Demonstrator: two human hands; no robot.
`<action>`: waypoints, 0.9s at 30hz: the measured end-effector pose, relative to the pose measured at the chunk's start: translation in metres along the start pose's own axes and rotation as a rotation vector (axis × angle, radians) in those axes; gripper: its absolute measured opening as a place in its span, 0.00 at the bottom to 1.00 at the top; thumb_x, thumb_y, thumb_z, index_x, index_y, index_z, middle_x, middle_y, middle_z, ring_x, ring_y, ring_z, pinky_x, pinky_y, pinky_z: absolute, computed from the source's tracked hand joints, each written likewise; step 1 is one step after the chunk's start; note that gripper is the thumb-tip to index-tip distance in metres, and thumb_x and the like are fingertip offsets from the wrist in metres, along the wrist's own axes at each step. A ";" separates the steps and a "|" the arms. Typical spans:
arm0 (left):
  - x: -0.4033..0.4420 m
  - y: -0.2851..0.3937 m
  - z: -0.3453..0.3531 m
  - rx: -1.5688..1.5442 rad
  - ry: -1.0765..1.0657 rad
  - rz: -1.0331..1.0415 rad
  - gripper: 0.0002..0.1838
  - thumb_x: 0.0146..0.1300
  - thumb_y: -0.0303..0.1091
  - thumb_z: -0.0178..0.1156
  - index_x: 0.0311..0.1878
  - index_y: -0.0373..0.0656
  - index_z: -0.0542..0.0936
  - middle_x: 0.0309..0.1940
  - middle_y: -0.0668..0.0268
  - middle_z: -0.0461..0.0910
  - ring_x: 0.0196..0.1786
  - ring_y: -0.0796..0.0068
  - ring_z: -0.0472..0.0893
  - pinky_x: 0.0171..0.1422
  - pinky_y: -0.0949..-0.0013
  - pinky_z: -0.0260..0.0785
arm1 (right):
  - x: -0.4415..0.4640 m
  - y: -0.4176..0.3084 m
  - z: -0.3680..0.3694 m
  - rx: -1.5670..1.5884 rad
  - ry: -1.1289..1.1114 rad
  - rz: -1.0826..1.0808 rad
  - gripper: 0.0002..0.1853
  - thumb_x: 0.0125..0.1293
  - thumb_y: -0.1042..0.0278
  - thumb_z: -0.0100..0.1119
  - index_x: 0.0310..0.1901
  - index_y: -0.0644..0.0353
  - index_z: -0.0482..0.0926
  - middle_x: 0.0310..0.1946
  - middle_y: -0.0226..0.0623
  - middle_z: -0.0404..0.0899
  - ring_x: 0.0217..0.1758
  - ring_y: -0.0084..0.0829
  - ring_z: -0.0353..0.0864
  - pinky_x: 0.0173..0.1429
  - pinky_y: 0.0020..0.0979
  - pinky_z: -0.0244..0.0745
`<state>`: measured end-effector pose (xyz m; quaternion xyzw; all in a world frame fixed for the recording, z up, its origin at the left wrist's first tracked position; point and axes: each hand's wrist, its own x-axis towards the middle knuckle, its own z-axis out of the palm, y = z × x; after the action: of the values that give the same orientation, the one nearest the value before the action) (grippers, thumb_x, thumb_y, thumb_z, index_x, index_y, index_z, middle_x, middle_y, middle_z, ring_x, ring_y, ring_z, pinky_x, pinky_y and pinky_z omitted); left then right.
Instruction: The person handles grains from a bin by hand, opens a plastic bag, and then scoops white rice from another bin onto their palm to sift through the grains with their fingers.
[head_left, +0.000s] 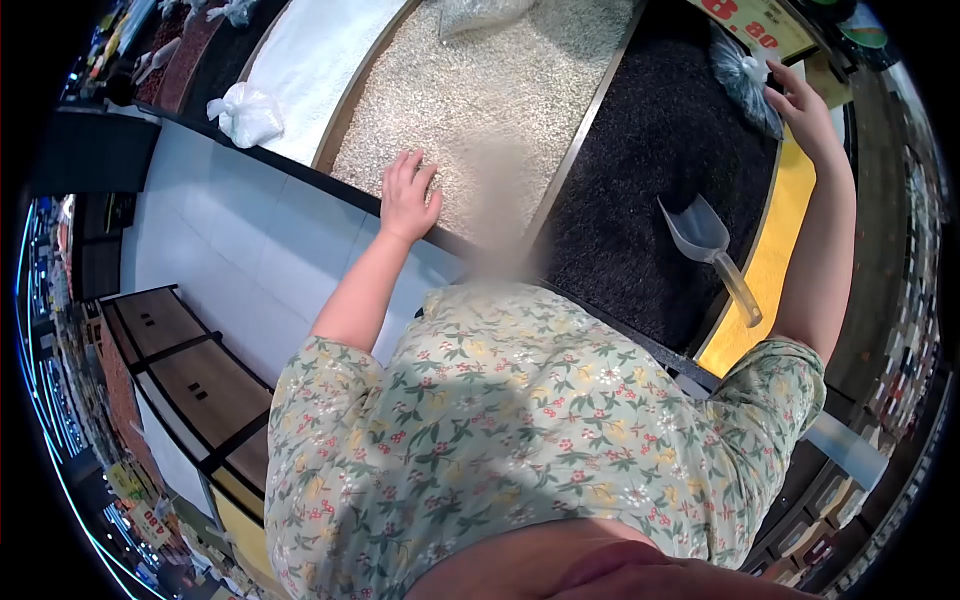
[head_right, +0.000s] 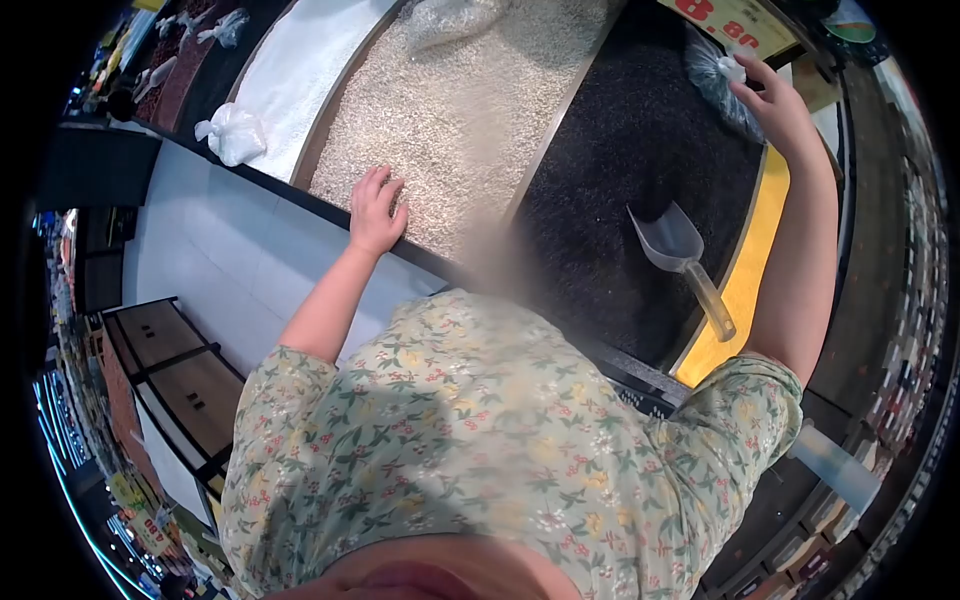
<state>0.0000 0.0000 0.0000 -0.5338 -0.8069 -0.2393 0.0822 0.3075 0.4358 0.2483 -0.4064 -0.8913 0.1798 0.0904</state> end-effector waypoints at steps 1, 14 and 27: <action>0.003 -0.001 0.003 0.004 0.013 0.005 0.20 0.51 0.37 0.60 0.50 0.48 0.76 0.60 0.58 0.66 0.66 0.53 0.61 0.69 0.46 0.50 | -0.015 -0.015 -0.006 0.026 -0.028 -0.037 0.25 0.64 0.56 0.57 0.63 0.48 0.68 0.57 0.41 0.73 0.55 0.31 0.74 0.57 0.32 0.71; -0.005 0.001 0.000 0.018 0.049 0.038 0.19 0.50 0.36 0.60 0.47 0.45 0.77 0.58 0.58 0.68 0.64 0.52 0.63 0.68 0.50 0.53 | -0.209 -0.084 -0.017 0.404 -0.192 -0.388 0.27 0.59 0.57 0.62 0.58 0.61 0.72 0.50 0.41 0.78 0.50 0.31 0.76 0.53 0.32 0.70; -0.006 0.000 0.001 0.065 0.017 0.042 0.19 0.51 0.36 0.61 0.49 0.46 0.76 0.59 0.59 0.68 0.64 0.52 0.63 0.68 0.52 0.54 | -0.262 -0.096 0.133 0.603 -0.531 -0.197 0.25 0.59 0.68 0.61 0.58 0.58 0.72 0.47 0.42 0.79 0.44 0.31 0.79 0.50 0.32 0.75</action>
<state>0.0023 -0.0044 -0.0035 -0.5455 -0.8023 -0.2155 0.1113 0.3716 0.1463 0.1599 -0.2140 -0.8256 0.5220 -0.0109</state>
